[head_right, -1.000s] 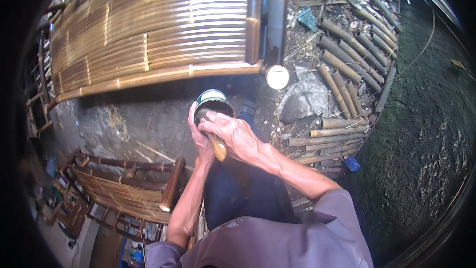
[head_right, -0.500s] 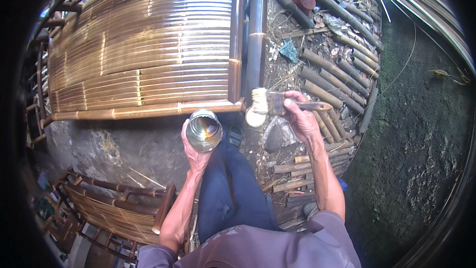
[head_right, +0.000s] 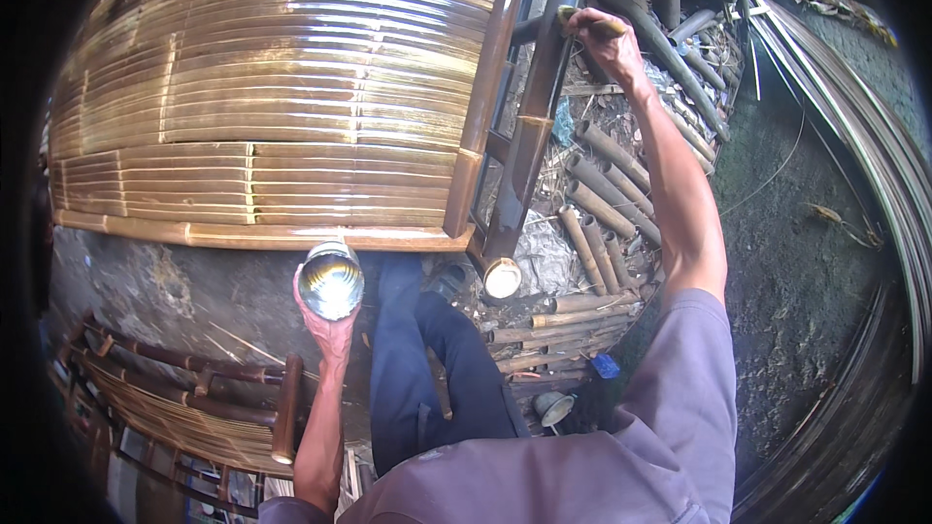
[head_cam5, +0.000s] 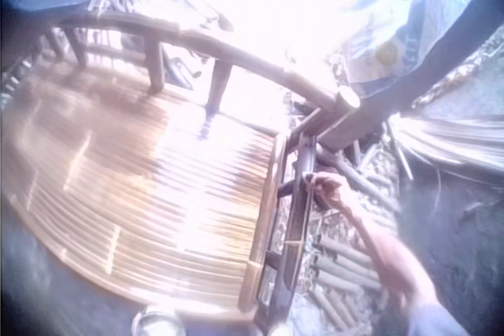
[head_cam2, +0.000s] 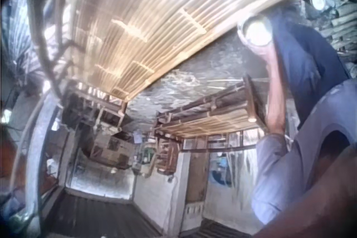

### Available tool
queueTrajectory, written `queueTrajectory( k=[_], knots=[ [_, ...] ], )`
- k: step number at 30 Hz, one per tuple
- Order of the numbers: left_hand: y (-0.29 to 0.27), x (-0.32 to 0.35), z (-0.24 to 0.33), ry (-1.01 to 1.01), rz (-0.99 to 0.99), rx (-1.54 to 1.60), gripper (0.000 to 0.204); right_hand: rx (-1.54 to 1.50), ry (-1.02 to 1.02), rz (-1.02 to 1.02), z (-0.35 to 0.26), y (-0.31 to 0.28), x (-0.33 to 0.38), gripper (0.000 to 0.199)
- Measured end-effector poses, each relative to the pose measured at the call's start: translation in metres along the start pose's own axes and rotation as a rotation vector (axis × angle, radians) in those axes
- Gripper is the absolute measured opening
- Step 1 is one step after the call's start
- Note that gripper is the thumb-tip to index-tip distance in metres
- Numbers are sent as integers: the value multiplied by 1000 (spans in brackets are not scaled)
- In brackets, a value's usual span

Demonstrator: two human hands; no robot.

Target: The person applies a clear finish to a bamboo bed frame using a brush and a can of varnish. They systematically coat the slatted surface and frame rails, dipping the brush into the can as needed.

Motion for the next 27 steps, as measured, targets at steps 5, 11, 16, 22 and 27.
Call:
queueTrajectory(
  k=[5, 11, 16, 22, 27],
  knots=[
    [-6, -10, -9, -91, 96, 0, 108, -628, 487, -24, -55, 94, 145, 34],
    [-1, -20, 9, -133, 146, 76, 113, -509, 99, -739, -94, 110, 157, 21],
    [17, -29, 13, -149, 184, 76, 106, -555, -128, -161, 33, -20, -27, 20],
    [35, -17, 5, -185, 344, 43, 104, -664, 245, -134, 13, 30, -2, 18],
    [56, -1, 19, -384, 528, -11, 102, -677, -271, -497, -14, 6, -7, 17]
  ],
)
Point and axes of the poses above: each hand's wrist, its own x-axis away from the middle knuckle, its own y-axis out of the palm, z = x × y, the point moved 5 cm from there along -x, towards the middle knuckle, and after that the axes turned 11 degrees about -y, right-handed, at the moved point
